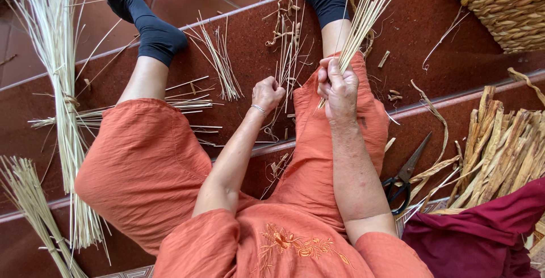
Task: The person sits on the floor and gathers thin straw stalks into a bundle. They use shears to trim the ends and tie the bundle with a thin strip of material. The person continues to add stalks and adjust the bundle throughout the clip.
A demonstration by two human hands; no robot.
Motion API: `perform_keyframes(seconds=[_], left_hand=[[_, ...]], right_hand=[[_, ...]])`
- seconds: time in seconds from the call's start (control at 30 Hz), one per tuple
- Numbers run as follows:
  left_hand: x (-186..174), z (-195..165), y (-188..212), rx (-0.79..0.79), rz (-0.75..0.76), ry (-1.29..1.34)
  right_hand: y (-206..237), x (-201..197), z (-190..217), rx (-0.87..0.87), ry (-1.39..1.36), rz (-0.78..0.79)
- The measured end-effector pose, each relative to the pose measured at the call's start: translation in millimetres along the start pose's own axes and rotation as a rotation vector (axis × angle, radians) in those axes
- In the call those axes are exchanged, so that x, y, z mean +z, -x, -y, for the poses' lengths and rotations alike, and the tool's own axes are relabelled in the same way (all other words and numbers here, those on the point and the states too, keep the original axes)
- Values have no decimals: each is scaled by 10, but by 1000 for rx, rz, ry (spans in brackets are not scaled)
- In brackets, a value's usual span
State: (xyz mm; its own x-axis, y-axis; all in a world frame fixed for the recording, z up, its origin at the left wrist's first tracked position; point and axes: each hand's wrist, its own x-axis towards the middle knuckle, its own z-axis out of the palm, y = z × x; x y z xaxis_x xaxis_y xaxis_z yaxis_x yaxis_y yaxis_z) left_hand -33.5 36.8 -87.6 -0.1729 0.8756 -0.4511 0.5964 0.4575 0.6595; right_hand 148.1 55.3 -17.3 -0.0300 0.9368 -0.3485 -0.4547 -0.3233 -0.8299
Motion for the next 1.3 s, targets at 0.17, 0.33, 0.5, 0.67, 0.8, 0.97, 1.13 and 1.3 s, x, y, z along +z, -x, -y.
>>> perform_keyframes(seconds=[0.17,0.33,0.5,0.67,0.8,0.97,1.13,1.3], left_hand=[[-240,137,254,-186,254,589],[-410,216,544,-115,331,922],[-444,164,677,-12,389,1060],[-443,80,702,33,447,1004],[-429,115,791,48,539,967],[-383,52,857,89,496,979],[-450,-2,846,28,522,962],[-610,84,865,-2,423,1030]], right_hand=[[93,44,14,65,-14,34],[192,142,-20,95,139,8],[274,230,-120,173,228,55],[282,193,-163,166,233,85],[272,100,-77,24,250,17],[284,90,-27,54,158,-22],[275,-2,-23,-88,160,-36],[272,-100,18,-85,10,-41]])
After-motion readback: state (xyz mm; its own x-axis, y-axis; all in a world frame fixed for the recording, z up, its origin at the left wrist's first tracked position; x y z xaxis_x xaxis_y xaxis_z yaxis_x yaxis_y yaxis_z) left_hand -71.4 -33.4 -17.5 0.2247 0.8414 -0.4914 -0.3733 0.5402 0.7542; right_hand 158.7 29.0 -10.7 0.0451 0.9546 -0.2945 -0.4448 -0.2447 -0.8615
